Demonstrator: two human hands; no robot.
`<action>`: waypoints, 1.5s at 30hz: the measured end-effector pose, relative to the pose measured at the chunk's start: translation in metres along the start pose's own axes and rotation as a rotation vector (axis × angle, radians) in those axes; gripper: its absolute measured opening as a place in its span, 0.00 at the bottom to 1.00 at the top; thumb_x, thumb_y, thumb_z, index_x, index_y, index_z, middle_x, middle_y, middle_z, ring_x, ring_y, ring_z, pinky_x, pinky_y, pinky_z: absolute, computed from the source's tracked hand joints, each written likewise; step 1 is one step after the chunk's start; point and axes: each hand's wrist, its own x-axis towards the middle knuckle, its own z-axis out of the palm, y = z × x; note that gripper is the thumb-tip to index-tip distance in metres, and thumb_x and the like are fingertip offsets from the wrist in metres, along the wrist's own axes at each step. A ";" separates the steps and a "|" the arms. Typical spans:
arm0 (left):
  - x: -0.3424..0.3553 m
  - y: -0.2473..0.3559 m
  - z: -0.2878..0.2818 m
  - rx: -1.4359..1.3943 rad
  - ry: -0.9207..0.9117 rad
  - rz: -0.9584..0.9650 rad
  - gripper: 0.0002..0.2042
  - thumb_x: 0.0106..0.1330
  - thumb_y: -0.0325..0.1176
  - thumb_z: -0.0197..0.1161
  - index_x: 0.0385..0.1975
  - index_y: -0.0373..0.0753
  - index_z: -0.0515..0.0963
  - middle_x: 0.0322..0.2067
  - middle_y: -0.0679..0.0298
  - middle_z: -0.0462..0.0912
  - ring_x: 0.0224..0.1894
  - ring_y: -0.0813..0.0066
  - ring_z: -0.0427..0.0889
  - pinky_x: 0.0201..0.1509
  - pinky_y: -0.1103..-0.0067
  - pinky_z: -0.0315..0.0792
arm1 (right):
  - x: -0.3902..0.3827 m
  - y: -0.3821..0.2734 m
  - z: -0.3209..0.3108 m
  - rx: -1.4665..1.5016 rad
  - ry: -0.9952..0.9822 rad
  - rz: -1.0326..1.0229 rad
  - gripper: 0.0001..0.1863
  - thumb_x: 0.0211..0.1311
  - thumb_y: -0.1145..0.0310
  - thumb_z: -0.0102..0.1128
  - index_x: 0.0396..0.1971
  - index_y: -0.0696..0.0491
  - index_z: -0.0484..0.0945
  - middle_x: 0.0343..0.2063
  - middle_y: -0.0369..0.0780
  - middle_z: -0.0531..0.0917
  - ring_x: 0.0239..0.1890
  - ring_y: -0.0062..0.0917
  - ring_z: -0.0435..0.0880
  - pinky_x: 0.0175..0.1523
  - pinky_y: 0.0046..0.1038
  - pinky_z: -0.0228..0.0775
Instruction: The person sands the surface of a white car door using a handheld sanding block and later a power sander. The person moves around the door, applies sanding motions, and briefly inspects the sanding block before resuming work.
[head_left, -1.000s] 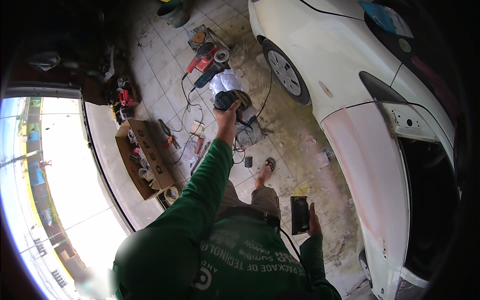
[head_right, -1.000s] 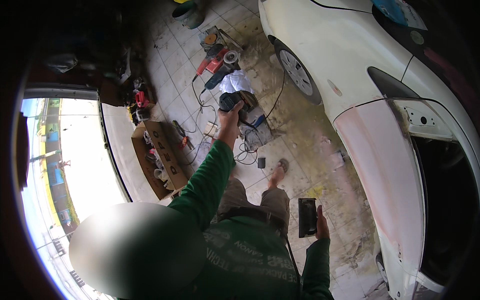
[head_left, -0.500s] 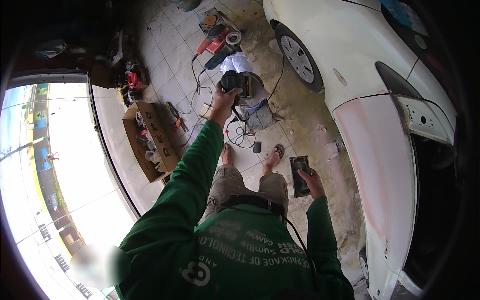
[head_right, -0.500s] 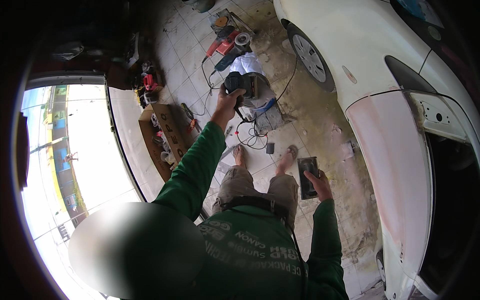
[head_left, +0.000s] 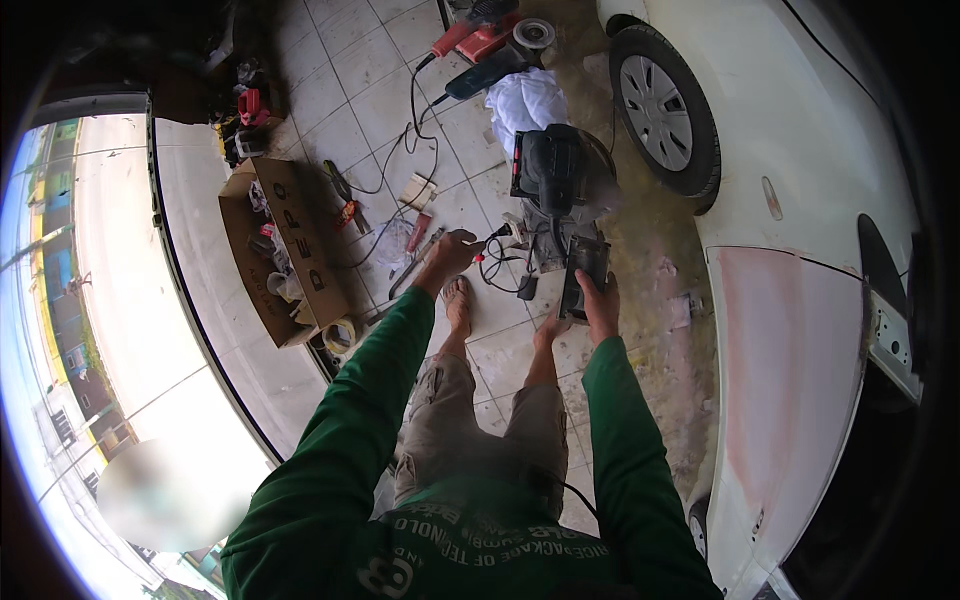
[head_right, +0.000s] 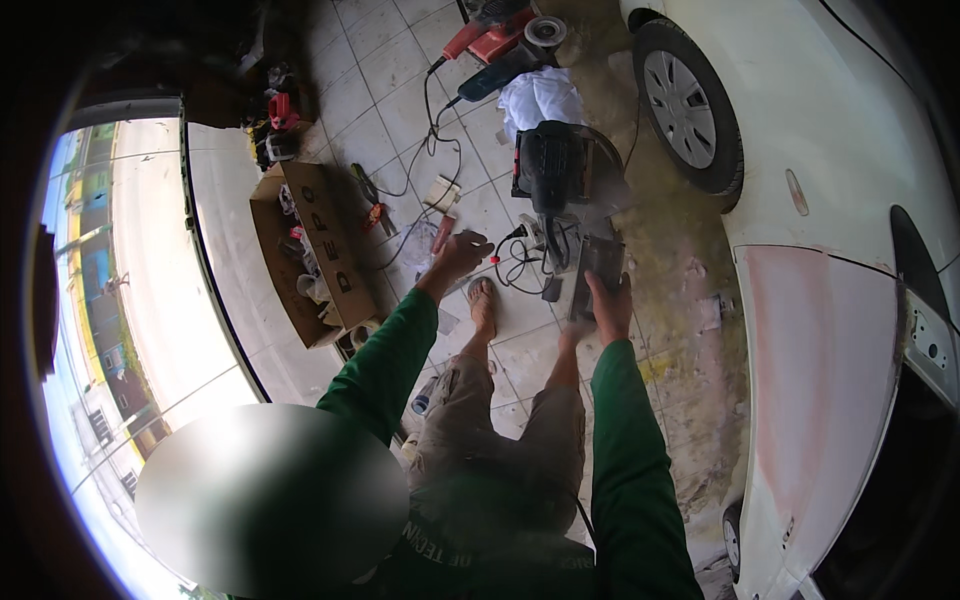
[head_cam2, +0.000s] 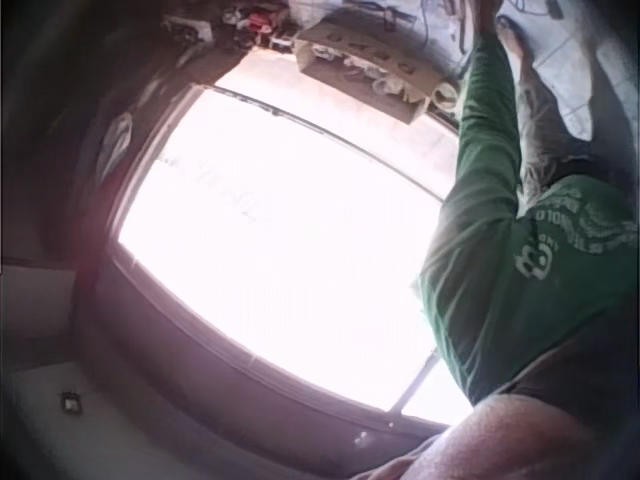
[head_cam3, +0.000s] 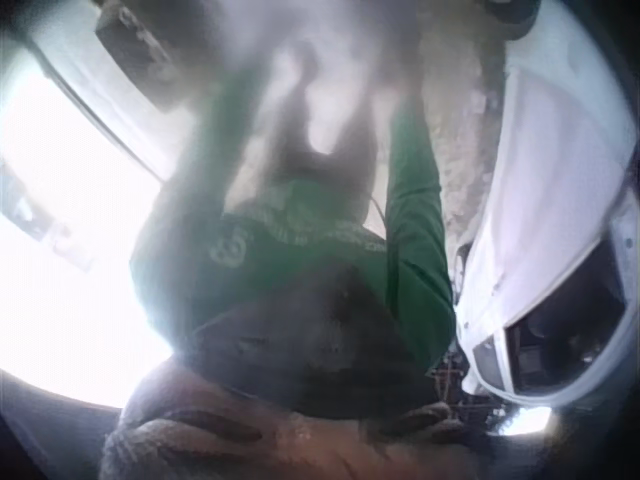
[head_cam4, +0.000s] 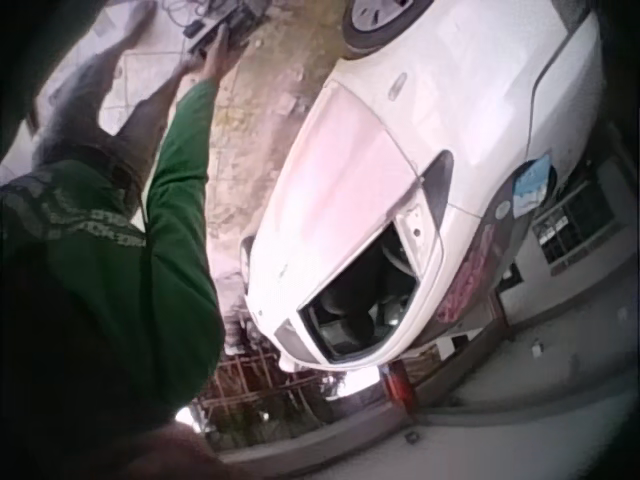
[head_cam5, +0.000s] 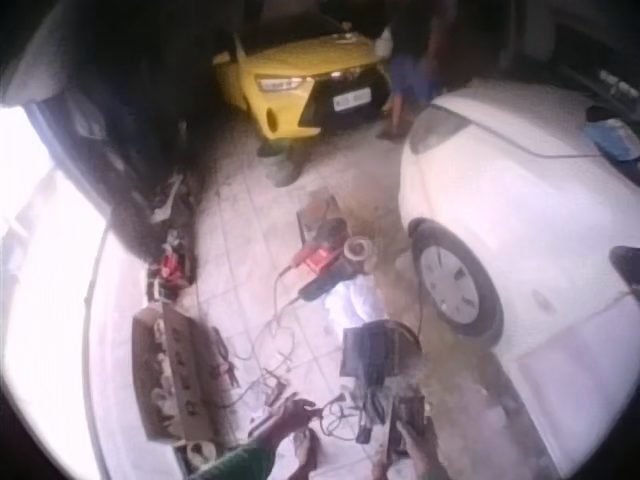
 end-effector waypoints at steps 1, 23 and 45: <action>0.013 0.023 0.028 0.084 -0.081 -0.006 0.23 0.61 0.49 0.71 0.51 0.41 0.83 0.41 0.48 0.88 0.48 0.50 0.86 0.54 0.63 0.78 | 0.021 0.032 -0.008 -0.035 0.124 -0.036 0.40 0.59 0.53 0.73 0.64 0.63 0.70 0.54 0.48 0.83 0.54 0.36 0.83 0.57 0.34 0.74; 0.113 -0.030 0.092 0.072 -0.094 0.090 0.27 0.57 0.56 0.73 0.48 0.41 0.85 0.43 0.52 0.89 0.47 0.54 0.88 0.52 0.64 0.79 | 0.038 0.068 0.073 0.283 0.141 0.031 0.35 0.68 0.56 0.66 0.68 0.58 0.68 0.60 0.43 0.79 0.59 0.28 0.77 0.61 0.32 0.68; -0.022 0.041 -0.114 0.055 0.219 0.142 0.16 0.64 0.38 0.66 0.49 0.40 0.85 0.29 0.56 0.88 0.30 0.71 0.87 0.36 0.71 0.79 | -0.140 0.025 -0.168 0.067 -0.066 0.224 0.30 0.69 0.61 0.65 0.66 0.58 0.72 0.54 0.42 0.85 0.49 0.25 0.85 0.49 0.27 0.76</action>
